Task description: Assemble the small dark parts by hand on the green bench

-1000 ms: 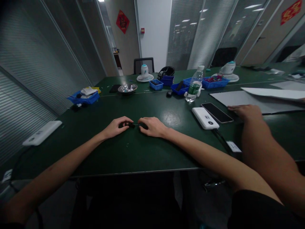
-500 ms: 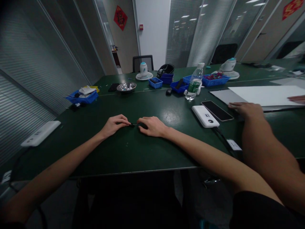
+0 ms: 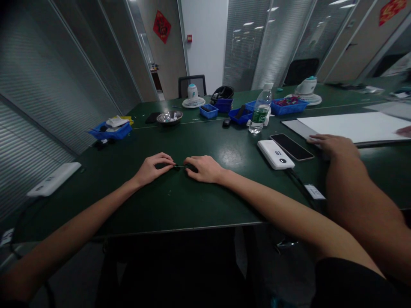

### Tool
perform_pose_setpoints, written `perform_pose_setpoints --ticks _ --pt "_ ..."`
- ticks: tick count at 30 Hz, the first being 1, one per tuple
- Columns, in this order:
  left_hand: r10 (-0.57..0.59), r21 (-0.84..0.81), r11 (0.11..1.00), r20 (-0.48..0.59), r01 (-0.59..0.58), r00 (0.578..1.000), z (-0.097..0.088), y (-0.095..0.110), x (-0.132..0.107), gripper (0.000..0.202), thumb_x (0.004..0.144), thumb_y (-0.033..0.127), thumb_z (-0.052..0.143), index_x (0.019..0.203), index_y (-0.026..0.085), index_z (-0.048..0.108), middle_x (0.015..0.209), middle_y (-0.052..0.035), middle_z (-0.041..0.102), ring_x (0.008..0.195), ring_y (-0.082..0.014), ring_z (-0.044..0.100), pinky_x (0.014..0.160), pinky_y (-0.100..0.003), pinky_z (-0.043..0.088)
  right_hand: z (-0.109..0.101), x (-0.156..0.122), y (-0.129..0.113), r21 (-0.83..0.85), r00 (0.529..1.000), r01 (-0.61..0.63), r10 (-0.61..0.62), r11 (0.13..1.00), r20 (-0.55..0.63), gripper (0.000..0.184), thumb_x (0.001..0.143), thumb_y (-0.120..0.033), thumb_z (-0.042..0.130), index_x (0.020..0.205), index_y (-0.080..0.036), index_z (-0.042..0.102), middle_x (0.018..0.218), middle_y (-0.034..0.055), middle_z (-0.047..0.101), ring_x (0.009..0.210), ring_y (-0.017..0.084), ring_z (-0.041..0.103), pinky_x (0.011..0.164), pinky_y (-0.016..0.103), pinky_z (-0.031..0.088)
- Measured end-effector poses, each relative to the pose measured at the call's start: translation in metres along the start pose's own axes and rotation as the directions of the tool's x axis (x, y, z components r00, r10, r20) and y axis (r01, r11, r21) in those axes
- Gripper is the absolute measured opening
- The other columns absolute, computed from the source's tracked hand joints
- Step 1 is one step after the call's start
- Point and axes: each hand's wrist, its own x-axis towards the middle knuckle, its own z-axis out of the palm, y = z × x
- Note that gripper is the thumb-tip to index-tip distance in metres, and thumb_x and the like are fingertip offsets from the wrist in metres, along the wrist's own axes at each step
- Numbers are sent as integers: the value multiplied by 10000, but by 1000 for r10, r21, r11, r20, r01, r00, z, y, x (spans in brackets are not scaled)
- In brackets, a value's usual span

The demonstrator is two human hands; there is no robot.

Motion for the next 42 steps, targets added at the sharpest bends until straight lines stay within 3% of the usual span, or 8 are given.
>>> perform_pose_setpoints --ticks 3,13,20,29,37,39,42 --pt "-32 -27 999 30 33 999 1 1 1 177 976 332 680 1047 209 786 1157 -86 720 998 -222 684 848 -363 560 -1 -1 -2 -15 1000 -2 2 1000 8 319 1036 -349 538 1275 -168 644 1128 90 711 753 144 599 686 267 411" --pt "-90 -11 996 129 92 988 2 -3 0 277 1036 374 587 1188 233 769 1183 -74 730 1045 -230 678 939 -387 531 -4 -2 -7 -28 1000 -16 17 999 19 340 1039 -361 547 1302 -169 644 1123 97 718 746 153 608 684 280 421" --pt "-122 21 993 137 120 983 4 -3 2 285 1023 407 602 1156 226 778 1102 -71 735 926 -213 669 812 -339 525 -1 -2 -4 -72 999 16 -14 997 29 351 1056 -371 518 1327 -175 625 1186 108 706 787 159 630 707 281 438" --pt "-96 -49 993 182 107 978 9 7 -3 296 1007 371 630 1237 226 748 1154 -75 723 991 -218 667 890 -360 518 2 -2 -6 -53 998 63 -62 997 15 357 1077 -361 489 1354 -168 605 1233 121 698 851 180 654 739 301 470" --pt "-194 -119 969 170 215 966 12 3 -2 672 929 378 722 1549 257 492 1106 -53 739 899 -196 663 767 -325 505 1 -2 -12 -68 993 -101 96 993 -66 359 1051 -365 522 1325 -160 632 1161 112 732 863 191 661 747 293 445" --pt "-199 -95 972 163 216 966 10 3 -2 615 920 394 731 1492 248 559 1087 -58 738 869 -197 658 747 -327 503 0 -2 -13 -89 983 -175 168 981 -79 346 1039 -381 537 1292 -178 657 1092 91 748 814 183 652 718 287 424" --pt "-154 -19 987 145 158 977 6 5 -2 375 940 427 707 1262 234 723 1114 -78 726 949 -230 659 776 -350 515 -1 -2 -13 -109 961 -266 255 958 -102 321 1034 -404 539 1234 -204 690 1030 72 758 800 182 652 713 282 414"
